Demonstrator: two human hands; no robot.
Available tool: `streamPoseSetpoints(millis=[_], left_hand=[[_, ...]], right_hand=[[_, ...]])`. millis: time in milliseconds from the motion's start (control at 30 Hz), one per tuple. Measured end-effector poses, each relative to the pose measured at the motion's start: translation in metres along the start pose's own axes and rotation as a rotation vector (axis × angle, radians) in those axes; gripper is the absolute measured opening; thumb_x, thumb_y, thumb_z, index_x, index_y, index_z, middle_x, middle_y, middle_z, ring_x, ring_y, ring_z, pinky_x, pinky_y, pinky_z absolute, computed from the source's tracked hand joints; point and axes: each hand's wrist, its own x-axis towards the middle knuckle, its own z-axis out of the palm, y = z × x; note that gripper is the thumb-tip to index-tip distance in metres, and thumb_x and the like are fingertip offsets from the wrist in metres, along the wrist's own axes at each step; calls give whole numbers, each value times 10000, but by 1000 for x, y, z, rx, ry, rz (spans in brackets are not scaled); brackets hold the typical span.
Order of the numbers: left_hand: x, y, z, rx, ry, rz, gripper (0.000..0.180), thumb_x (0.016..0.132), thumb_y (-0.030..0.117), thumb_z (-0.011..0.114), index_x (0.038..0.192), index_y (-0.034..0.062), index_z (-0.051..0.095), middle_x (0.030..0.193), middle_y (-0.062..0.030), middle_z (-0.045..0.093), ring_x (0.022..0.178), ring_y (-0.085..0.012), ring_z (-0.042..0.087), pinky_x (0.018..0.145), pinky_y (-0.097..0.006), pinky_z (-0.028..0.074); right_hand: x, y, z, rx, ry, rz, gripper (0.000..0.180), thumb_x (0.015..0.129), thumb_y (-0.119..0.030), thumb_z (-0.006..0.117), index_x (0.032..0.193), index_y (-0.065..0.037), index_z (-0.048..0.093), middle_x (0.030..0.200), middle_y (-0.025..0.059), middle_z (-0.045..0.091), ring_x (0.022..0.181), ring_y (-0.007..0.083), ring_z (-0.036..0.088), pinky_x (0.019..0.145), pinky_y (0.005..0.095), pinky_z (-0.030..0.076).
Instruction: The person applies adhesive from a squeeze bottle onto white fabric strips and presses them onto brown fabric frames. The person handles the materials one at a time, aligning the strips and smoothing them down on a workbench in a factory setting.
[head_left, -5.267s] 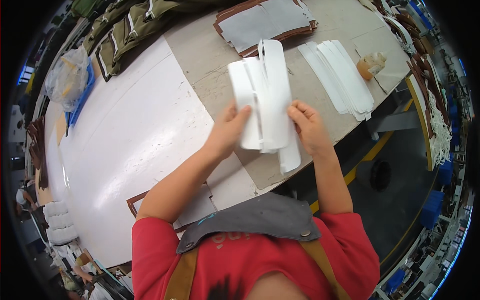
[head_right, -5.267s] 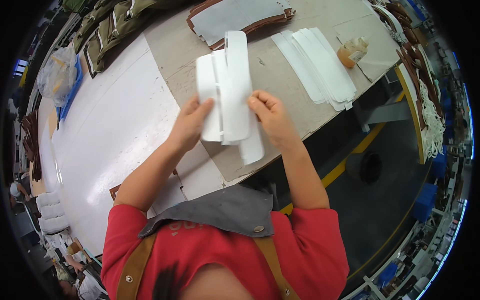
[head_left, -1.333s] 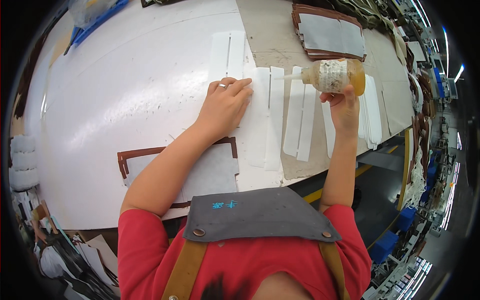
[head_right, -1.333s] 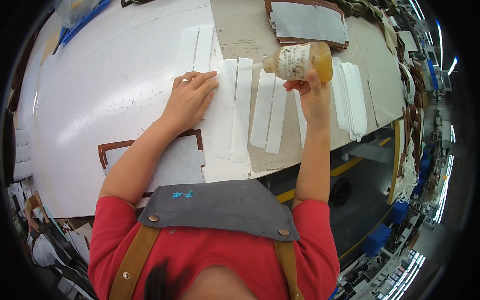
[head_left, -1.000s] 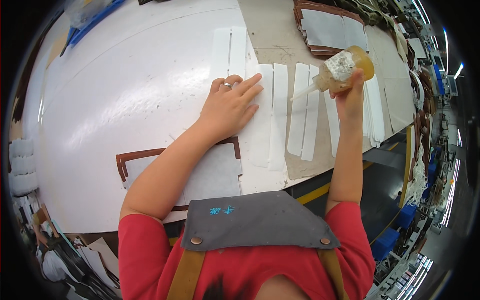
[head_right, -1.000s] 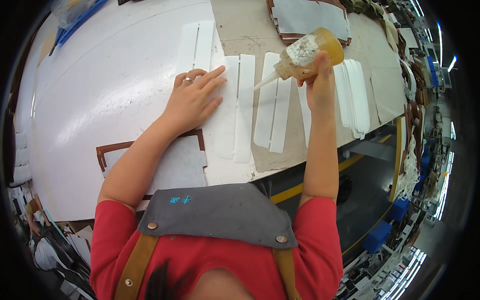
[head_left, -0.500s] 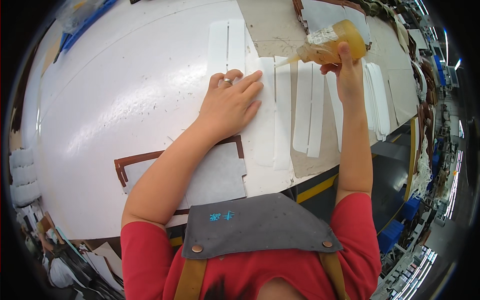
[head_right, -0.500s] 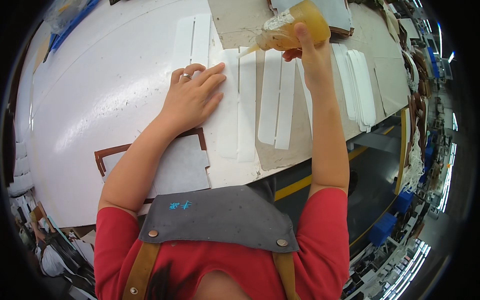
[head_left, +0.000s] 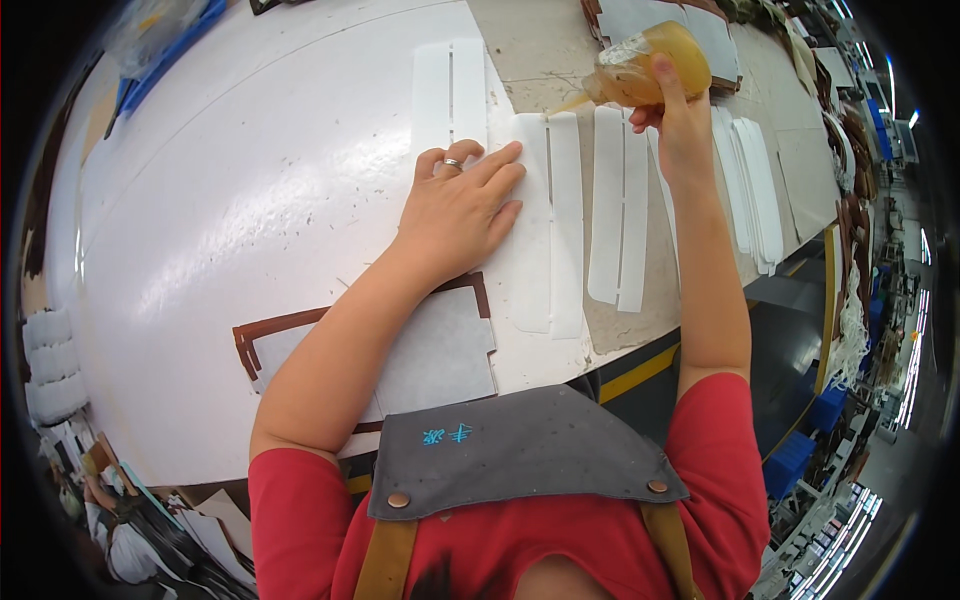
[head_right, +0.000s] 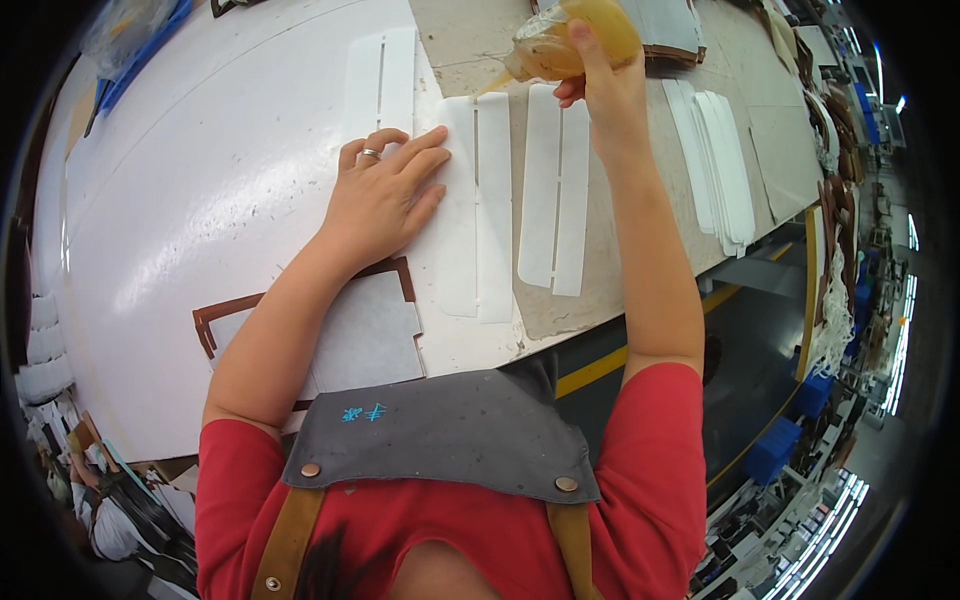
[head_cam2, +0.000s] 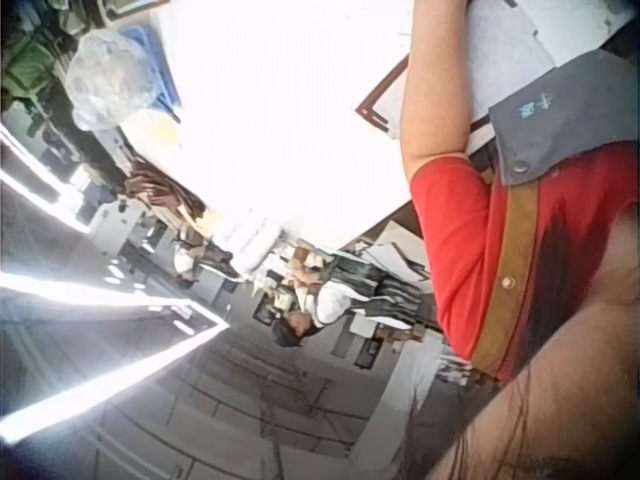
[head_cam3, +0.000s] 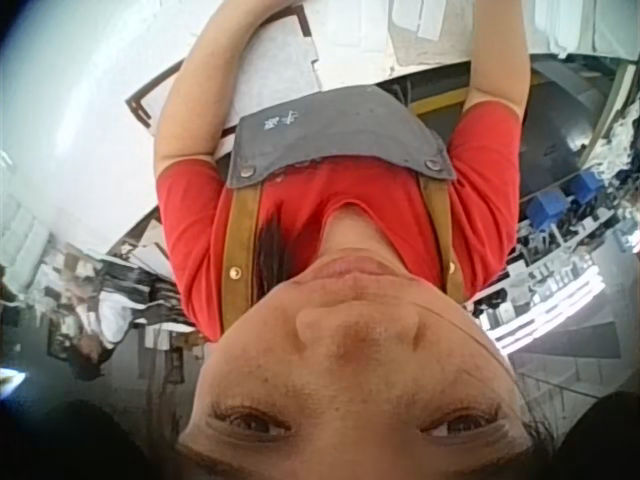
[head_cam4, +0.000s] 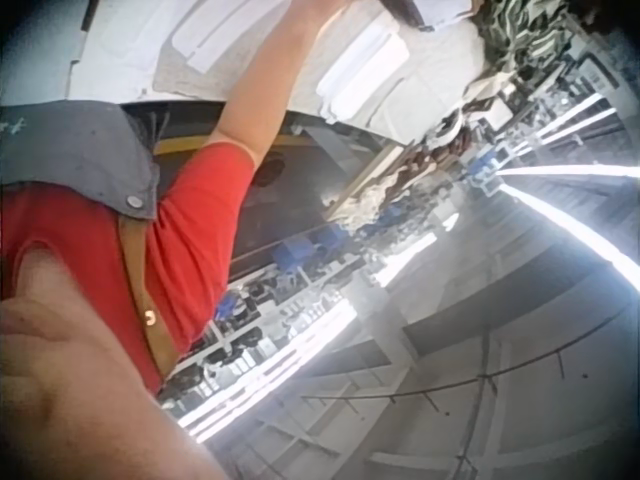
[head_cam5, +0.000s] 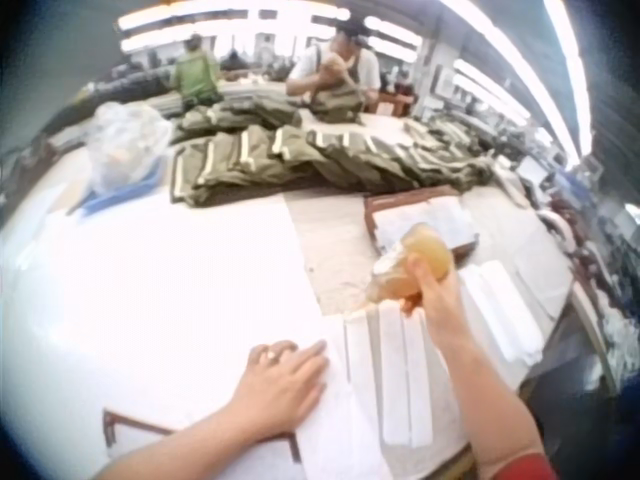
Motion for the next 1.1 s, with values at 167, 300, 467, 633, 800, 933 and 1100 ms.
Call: streamPoseSetpoints(millis=[167,300,467,633,800,933,1100], left_hand=[[0,0,0,1,-17,-9,280,831,229,525,1091,130,545,1275,28,483,1134,-230,431,974,-376,239],[0,0,-1,0,-24,-11,281,832,230,525,1094,129,545,1275,26,484,1137,-234,429,974,-378,242],[0,1,-1,6,-24,-10,283,831,231,525,1094,129,545,1275,24,484,1133,-232,430,972,-379,246],[1,1,-2,14,-18,-9,286,825,226,537,1093,129,548,1273,27,486,1128,-227,433,969,-382,253],[0,1,0,27,-11,-14,287,818,223,550,1090,132,553,1272,34,486,1124,-225,437,968,-391,256],[1,2,0,42,-11,-6,290,819,224,550,1094,135,549,1276,37,482,1126,-223,434,972,-403,252],[1,2,0,56,-14,5,295,819,223,549,1100,135,540,1281,47,476,1128,-216,429,980,-405,240]], right_hand=[[3,4,1,2,17,-1,453,819,-430,607,974,-12,523,719,63,572,454,87,494,406,200,423],[4,5,6,17,53,-46,468,813,-431,615,987,-7,519,725,66,570,450,84,494,403,198,426],[4,9,3,12,36,-22,474,813,-424,618,995,0,511,736,72,571,441,85,488,395,198,418],[-6,7,0,19,9,9,467,817,-426,611,989,-2,514,723,62,568,415,78,465,362,202,382],[-29,3,-5,60,7,78,484,775,-420,661,971,0,520,699,58,559,376,87,472,337,197,386],[-52,-2,-7,43,-3,129,502,790,-427,642,1004,4,499,705,61,553,384,85,462,334,194,369],[-83,-7,-11,76,-1,202,518,786,-394,661,1034,18,469,726,73,553,378,80,447,334,189,367]])
